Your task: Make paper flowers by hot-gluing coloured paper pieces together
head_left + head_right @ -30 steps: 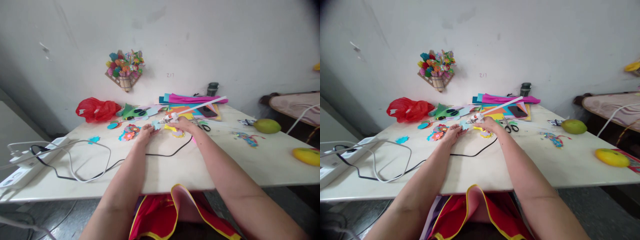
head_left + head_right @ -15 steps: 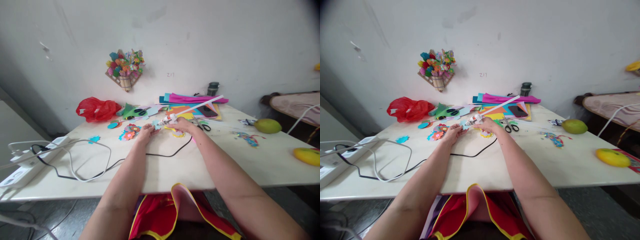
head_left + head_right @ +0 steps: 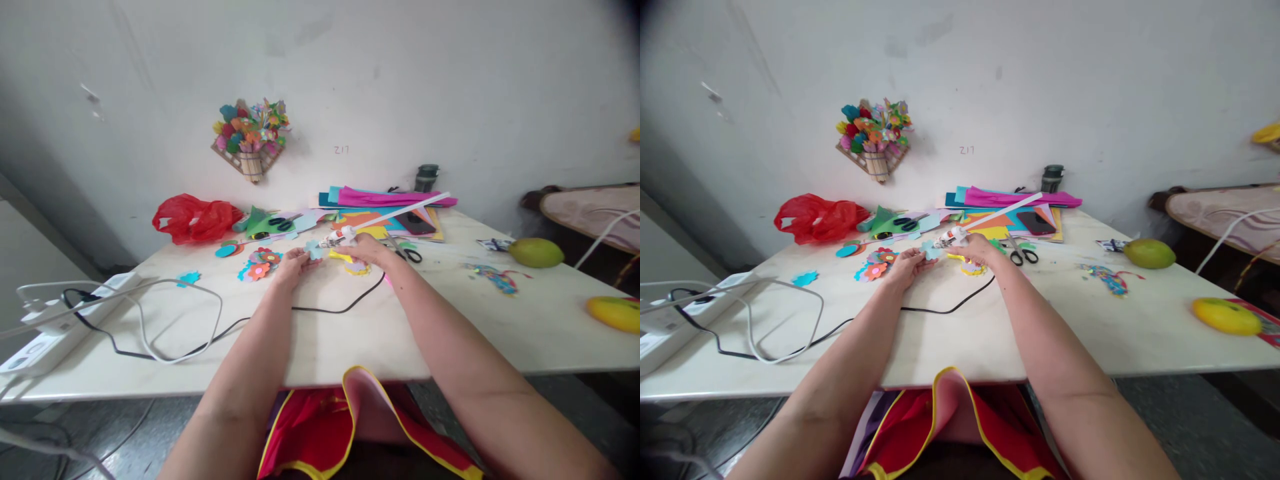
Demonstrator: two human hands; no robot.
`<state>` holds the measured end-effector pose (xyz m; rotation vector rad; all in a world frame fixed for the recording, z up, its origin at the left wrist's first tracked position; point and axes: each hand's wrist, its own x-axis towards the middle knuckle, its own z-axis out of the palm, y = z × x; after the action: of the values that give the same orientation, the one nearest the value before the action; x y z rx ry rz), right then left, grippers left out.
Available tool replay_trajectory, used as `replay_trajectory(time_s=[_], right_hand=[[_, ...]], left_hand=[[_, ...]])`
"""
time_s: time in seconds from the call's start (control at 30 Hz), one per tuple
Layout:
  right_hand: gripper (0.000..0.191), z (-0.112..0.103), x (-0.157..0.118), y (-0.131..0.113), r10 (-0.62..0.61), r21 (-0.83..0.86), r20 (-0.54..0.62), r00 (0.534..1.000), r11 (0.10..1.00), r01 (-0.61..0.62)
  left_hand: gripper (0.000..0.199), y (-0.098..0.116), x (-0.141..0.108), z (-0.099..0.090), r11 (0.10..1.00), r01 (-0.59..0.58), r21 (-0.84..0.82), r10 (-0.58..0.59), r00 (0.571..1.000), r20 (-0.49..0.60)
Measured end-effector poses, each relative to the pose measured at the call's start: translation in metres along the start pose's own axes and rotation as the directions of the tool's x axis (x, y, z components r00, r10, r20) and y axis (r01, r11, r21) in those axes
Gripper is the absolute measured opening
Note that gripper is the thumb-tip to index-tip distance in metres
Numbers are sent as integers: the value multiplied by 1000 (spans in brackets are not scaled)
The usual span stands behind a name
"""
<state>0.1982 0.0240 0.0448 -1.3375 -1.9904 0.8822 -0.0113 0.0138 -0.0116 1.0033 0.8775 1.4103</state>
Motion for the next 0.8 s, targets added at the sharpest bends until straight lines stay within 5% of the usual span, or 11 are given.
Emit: replay_trajectory(time_s=[0.23, 0.47, 0.8], right_hand=[[34, -1, 0, -2, -8, -27, 28, 1000, 1000, 9], [37, -1, -1, 1, -58, 121, 40, 997, 991, 53], [37, 7, 2, -1, -60, 200, -109, 992, 976, 81]], left_hand=[[16, 2, -2, 1, 1000, -1, 2, 2, 1000, -26], [15, 4, -1, -2, 1000, -17, -18, 15, 993, -113], [19, 7, 5, -10, 991, -116, -65, 100, 972, -211]])
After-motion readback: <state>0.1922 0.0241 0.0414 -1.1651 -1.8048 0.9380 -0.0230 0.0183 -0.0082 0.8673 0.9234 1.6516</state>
